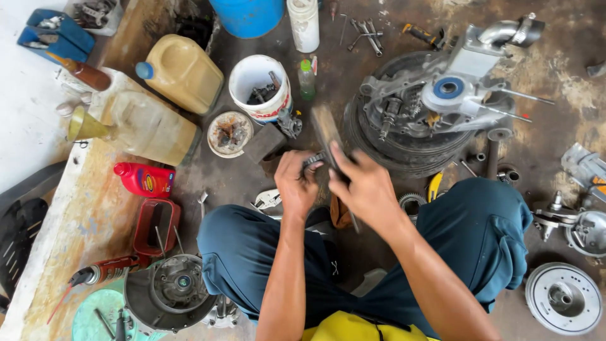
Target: Inspecting a motorcycle gear and attempting to fit it into the engine crankcase housing.
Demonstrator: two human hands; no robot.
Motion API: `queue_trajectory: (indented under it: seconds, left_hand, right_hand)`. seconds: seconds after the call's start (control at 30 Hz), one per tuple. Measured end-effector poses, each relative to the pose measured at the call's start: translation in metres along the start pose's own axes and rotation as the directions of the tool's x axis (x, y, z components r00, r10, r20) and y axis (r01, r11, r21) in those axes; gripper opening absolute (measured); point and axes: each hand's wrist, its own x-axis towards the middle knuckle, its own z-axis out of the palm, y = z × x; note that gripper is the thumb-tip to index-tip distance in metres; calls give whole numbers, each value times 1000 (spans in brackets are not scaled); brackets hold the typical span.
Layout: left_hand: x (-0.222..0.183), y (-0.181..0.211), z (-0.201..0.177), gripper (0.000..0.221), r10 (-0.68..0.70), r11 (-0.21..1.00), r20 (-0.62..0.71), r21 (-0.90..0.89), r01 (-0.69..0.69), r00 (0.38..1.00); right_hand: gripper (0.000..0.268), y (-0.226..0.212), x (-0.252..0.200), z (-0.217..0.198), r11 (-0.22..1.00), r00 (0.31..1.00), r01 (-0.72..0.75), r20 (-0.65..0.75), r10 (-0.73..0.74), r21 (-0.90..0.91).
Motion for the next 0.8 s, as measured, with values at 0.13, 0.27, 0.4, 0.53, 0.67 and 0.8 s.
queue_trajectory:
  seconds: [0.13, 0.27, 0.4, 0.53, 0.67, 0.8]
  left_hand:
    - [10, 25, -12, 12, 8, 993, -12, -115, -9, 1000]
    - [13, 30, -14, 15, -8, 975, -44, -224, -2, 999]
    - [14, 32, -12, 19, -9, 963, -51, -270, -5, 999]
    - [14, 33, -13, 21, -14, 961, -48, -278, 0, 999]
    - [11, 27, -11, 11, 0, 959, 6, -285, 2, 1000]
    - [6, 23, -3, 8, -12, 951, 47, -307, 26, 999]
  right_hand:
    - [49, 5, 21, -34, 996, 999, 4, -34, -1, 93]
    - [49, 11, -1, -56, 957, 985, -156, -28, 168, 246]
    - [51, 7, -15, -53, 929, 976, -210, 6, 218, 304]
    - [49, 0, -21, -52, 897, 971, -232, 31, 238, 376]
    - [52, -8, -27, -53, 930, 983, -176, 8, 183, 321]
    - [53, -16, -29, -50, 938, 985, -168, 26, 168, 303]
